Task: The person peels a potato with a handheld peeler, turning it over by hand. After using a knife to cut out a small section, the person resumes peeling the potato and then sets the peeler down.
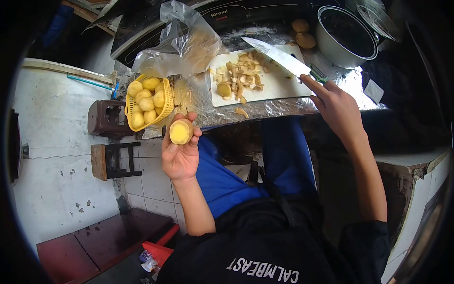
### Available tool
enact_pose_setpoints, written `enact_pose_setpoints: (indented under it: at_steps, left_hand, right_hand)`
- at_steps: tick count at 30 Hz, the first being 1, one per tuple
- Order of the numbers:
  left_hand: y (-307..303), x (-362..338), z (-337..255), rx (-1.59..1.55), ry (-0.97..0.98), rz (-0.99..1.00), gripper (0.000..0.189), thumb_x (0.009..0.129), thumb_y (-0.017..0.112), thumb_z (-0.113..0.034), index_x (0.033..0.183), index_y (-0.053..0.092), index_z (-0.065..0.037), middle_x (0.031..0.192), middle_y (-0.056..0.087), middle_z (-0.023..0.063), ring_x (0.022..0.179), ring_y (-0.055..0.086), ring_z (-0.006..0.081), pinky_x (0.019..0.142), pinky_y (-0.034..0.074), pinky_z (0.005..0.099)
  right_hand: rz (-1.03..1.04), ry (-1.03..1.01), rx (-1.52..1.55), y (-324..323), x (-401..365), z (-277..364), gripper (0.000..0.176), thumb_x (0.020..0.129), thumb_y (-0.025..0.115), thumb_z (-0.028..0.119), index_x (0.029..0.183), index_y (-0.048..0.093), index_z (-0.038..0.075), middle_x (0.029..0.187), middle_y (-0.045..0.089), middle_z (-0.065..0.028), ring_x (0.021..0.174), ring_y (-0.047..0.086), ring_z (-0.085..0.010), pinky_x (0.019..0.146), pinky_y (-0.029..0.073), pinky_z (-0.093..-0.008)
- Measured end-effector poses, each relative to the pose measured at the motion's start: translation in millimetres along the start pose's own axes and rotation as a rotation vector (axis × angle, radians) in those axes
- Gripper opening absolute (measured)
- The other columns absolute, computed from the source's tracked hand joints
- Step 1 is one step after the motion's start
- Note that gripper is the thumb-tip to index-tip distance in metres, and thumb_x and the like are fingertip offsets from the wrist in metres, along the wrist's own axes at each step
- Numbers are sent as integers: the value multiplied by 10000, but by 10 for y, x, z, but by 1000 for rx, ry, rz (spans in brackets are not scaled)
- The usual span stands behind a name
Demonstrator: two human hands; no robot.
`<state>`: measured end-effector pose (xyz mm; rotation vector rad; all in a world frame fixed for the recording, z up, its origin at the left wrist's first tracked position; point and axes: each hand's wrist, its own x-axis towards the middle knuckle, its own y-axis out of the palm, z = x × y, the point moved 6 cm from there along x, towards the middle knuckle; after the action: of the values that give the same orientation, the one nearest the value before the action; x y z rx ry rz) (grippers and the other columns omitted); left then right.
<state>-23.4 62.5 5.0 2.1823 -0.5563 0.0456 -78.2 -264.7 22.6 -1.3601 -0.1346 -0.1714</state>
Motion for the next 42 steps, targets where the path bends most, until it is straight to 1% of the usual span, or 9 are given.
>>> enact_pose_setpoints:
  at_steps: [5,10,13,17,20,25,35,39,42]
  left_hand:
    - [-10,-59,-67,55,22,21,615,810,550,-110,1355,381,120,1314,462,331,1046,619,332,908,535,348]
    - [-133,-114,-80,-130,9,-36,623,856,524,-93,1387,291,133,1318,428,327,1054,590,364,905,557,342]
    - [-184,-138,-72,-149,22,-49,615,864,507,-96,1389,286,134,1307,433,302,1057,590,367,899,562,343]
    - [-224,-181,5,-125,11,-91,610,860,505,-95,1386,296,135,1305,443,298,1050,598,372,893,564,342]
    - [-213,-208,12,-114,4,-115,595,853,519,-88,1372,325,127,1289,470,285,1040,613,368,898,558,348]
    - [-230,-208,-80,-59,18,-121,592,854,503,-92,1369,322,137,1281,462,299,1030,610,368,882,566,342]
    - [-388,-258,-124,-59,25,-179,571,862,508,-85,1367,340,122,1280,501,271,1040,620,355,882,557,350]
    - [-465,-265,-157,-54,48,-176,568,864,505,-84,1368,341,119,1279,508,263,1044,619,355,881,555,352]
    - [-478,-258,-143,-45,39,-199,565,866,507,-91,1366,345,115,1270,518,255,1037,621,353,881,555,353]
  right_hand:
    - [-17,-22,20,231,214,-120,496,850,641,166,1323,548,280,843,557,-98,685,613,-284,642,514,-401]
    - [-94,-104,-20,232,365,-24,384,852,650,156,1234,613,137,1035,563,-106,994,556,-273,850,470,-399]
    - [-251,-147,56,98,470,330,346,820,688,143,1159,638,99,1054,576,-106,949,573,-281,857,468,-399]
    - [-200,-283,351,259,681,986,348,753,721,122,1086,650,50,1014,610,-110,925,598,-304,833,483,-401]
    - [-177,-334,309,506,846,1340,352,790,706,160,1118,637,51,1057,609,-115,973,584,-303,838,491,-394]
    - [-78,-380,42,754,992,1551,236,769,679,206,973,638,94,964,594,-55,1016,540,-233,819,440,-397]
    - [-247,-459,237,164,1036,1714,177,759,741,139,913,666,98,909,626,-19,914,564,-215,835,387,-363]
    - [-557,-522,357,-444,1216,1862,253,754,755,140,985,656,106,961,631,-23,950,571,-225,828,390,-367]
    - [-628,-514,328,-640,1545,1921,274,761,757,137,1012,654,96,964,632,-41,964,569,-235,852,392,-371]
